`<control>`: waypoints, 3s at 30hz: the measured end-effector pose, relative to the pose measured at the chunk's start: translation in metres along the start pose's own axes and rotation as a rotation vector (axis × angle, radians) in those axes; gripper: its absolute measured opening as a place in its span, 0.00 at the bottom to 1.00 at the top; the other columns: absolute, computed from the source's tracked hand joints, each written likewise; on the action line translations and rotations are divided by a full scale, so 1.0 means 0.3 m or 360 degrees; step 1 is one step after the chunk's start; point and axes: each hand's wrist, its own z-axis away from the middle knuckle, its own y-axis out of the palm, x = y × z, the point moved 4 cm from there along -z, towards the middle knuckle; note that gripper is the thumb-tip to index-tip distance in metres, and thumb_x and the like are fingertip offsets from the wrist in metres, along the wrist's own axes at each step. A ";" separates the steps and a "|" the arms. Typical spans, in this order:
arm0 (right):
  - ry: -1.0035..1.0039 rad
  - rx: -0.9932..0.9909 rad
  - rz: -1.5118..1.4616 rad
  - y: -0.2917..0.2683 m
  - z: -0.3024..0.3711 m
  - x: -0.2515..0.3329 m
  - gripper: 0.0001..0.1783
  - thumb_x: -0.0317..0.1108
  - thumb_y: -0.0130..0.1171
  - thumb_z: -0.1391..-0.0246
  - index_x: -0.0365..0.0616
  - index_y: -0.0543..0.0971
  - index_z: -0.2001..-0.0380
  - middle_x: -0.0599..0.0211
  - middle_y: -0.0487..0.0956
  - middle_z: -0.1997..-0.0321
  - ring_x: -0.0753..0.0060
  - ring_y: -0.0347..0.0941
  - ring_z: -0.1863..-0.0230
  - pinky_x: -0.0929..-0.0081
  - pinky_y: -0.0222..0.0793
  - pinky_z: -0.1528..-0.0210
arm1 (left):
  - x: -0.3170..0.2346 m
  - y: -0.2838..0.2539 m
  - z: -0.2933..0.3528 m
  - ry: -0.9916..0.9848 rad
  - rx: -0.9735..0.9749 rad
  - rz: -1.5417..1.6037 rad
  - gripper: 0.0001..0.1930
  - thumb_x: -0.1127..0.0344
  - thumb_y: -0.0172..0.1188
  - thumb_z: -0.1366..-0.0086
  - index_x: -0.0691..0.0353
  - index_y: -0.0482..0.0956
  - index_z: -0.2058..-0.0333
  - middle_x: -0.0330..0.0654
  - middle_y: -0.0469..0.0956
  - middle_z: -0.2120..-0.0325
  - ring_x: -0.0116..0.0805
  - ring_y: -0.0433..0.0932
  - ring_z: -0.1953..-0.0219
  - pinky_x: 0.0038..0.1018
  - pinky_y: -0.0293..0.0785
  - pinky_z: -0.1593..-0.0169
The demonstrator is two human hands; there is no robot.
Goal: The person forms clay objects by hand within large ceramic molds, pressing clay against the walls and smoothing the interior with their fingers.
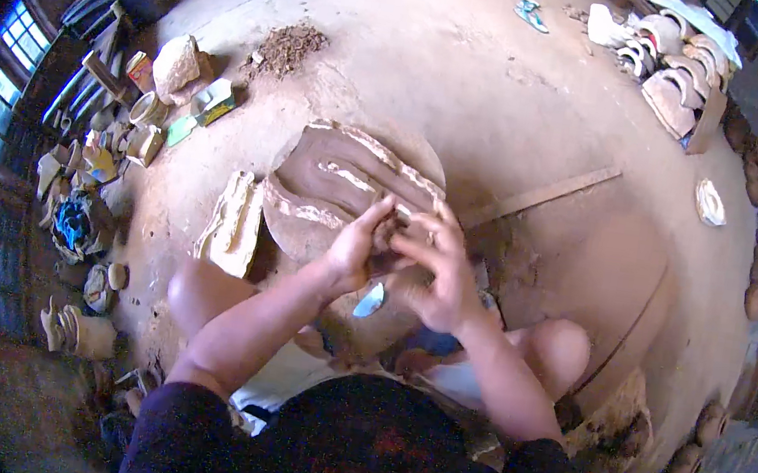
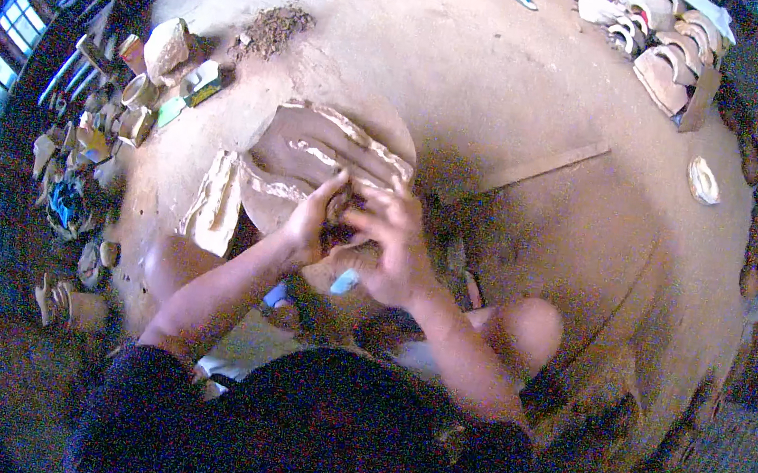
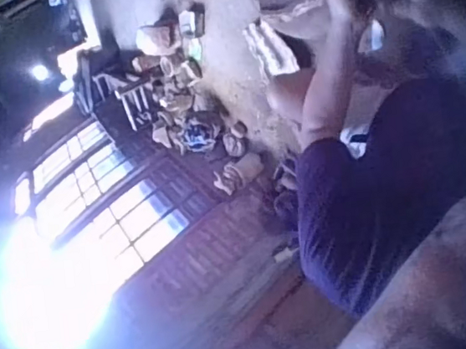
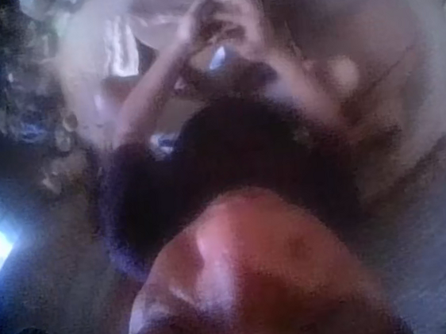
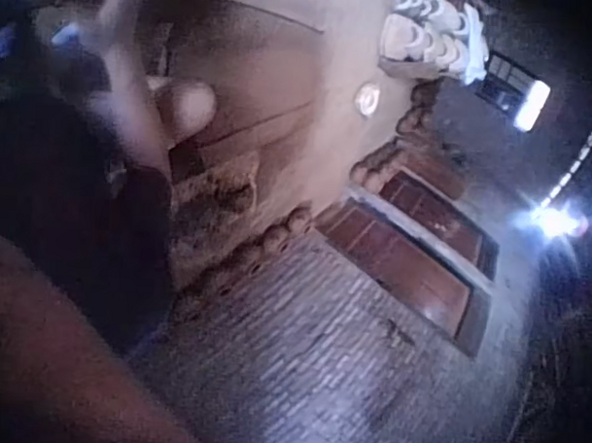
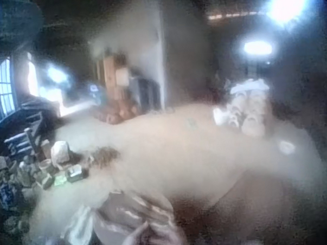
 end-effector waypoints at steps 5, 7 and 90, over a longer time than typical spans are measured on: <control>0.1254 -0.0284 0.0169 0.091 0.006 -0.688 0.36 0.55 0.59 0.34 0.29 0.76 0.41 0.50 0.78 0.41 0.59 0.72 0.39 0.65 0.64 0.33 | 0.062 -0.312 0.038 -0.0233 -0.0265 -0.0373 0.21 0.40 0.51 0.26 0.50 0.79 0.54 0.39 0.82 0.60 0.34 0.81 0.60 0.40 0.81 0.54; 0.1479 -0.0265 -0.0688 0.182 0.033 -0.849 0.36 0.57 0.61 0.36 0.30 0.80 0.45 0.54 0.82 0.46 0.66 0.74 0.45 0.67 0.67 0.38 | 0.118 -0.349 0.015 -0.0312 -0.0262 -0.0257 0.22 0.40 0.52 0.26 0.51 0.80 0.52 0.39 0.83 0.60 0.34 0.81 0.60 0.41 0.82 0.55; 0.0099 0.0278 0.0283 0.118 -0.074 0.136 0.59 0.59 0.75 0.52 0.37 0.58 0.28 0.38 0.70 0.34 0.42 0.64 0.28 0.52 0.60 0.26 | -0.128 -0.179 0.292 0.0642 0.0049 -0.1598 0.31 0.40 0.52 0.25 0.69 0.80 0.50 0.50 0.83 0.66 0.41 0.81 0.63 0.36 0.78 0.55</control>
